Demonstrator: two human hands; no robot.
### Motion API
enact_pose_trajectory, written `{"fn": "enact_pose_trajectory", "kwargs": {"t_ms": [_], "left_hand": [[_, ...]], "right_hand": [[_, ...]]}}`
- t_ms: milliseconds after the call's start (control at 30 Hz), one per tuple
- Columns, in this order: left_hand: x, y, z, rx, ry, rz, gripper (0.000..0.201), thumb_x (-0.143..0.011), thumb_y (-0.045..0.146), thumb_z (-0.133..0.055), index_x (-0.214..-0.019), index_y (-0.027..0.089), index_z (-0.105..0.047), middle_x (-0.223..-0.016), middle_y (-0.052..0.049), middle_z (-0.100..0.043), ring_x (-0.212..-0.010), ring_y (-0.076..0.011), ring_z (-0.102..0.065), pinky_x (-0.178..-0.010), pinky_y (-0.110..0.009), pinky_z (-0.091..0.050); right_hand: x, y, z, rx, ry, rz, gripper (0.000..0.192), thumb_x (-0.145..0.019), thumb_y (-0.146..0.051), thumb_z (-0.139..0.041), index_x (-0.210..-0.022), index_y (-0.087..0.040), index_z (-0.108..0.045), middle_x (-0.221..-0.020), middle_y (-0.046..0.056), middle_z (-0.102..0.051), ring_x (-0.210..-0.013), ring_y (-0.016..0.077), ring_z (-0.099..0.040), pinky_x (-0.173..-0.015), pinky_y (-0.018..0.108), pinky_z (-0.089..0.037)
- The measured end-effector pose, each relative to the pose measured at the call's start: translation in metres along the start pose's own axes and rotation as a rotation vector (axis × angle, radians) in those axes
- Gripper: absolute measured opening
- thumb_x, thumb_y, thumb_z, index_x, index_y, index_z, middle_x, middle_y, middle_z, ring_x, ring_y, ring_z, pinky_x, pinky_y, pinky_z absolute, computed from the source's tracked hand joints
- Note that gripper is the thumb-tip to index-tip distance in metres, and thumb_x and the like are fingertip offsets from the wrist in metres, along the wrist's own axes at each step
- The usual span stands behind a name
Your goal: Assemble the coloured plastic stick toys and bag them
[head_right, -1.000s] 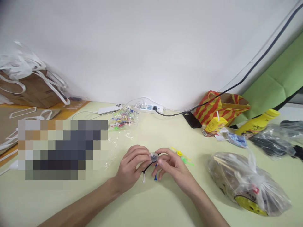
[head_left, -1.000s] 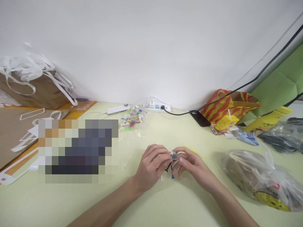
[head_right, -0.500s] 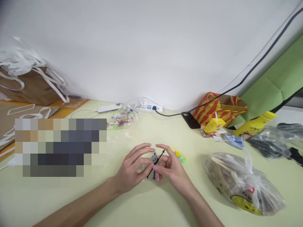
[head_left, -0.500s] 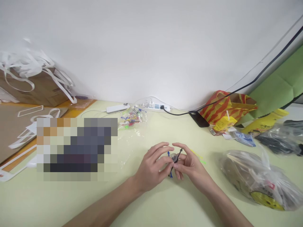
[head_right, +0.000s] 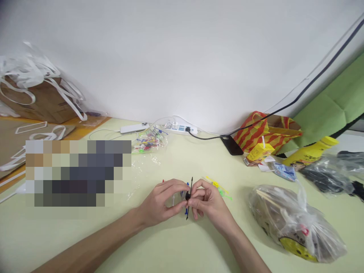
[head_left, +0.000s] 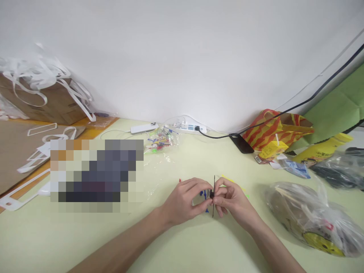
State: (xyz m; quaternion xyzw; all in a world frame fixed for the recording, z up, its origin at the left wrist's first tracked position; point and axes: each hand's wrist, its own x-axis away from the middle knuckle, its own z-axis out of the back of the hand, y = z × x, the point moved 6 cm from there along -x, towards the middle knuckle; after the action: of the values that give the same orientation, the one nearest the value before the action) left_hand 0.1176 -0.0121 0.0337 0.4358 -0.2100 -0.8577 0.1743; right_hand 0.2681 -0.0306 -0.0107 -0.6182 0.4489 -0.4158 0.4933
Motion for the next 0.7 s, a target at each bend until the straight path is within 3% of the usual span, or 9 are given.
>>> {"fn": "enact_pose_trajectory", "kwargs": {"t_ms": [300,700], "left_hand": [[0.001,0.007,0.007,-0.056,0.176,-0.107,0.026,-0.085,0.009,-0.068,-0.109,0.018,-0.062,-0.095,-0.006,-0.076,-0.089,-0.0167,-0.074,-0.082,-0.027,-0.062],[-0.003,0.012,0.011,-0.053,0.247,-0.194,0.026,-0.081,0.007,-0.067,-0.105,0.018,-0.064,-0.086,-0.004,-0.077,-0.078,-0.0161,-0.075,-0.071,-0.024,-0.063]], "right_hand": [[0.003,0.004,-0.006,0.004,-0.135,-0.062,0.034,-0.09,-0.046,-0.072,-0.08,-0.015,-0.062,-0.067,0.002,-0.068,-0.044,0.0081,-0.055,-0.043,0.022,-0.033],[0.006,0.004,-0.008,-0.117,-0.171,-0.119,0.031,-0.086,-0.043,-0.076,-0.078,-0.015,-0.064,-0.06,-0.002,-0.061,-0.04,0.0036,-0.034,-0.044,0.021,-0.027]]}}
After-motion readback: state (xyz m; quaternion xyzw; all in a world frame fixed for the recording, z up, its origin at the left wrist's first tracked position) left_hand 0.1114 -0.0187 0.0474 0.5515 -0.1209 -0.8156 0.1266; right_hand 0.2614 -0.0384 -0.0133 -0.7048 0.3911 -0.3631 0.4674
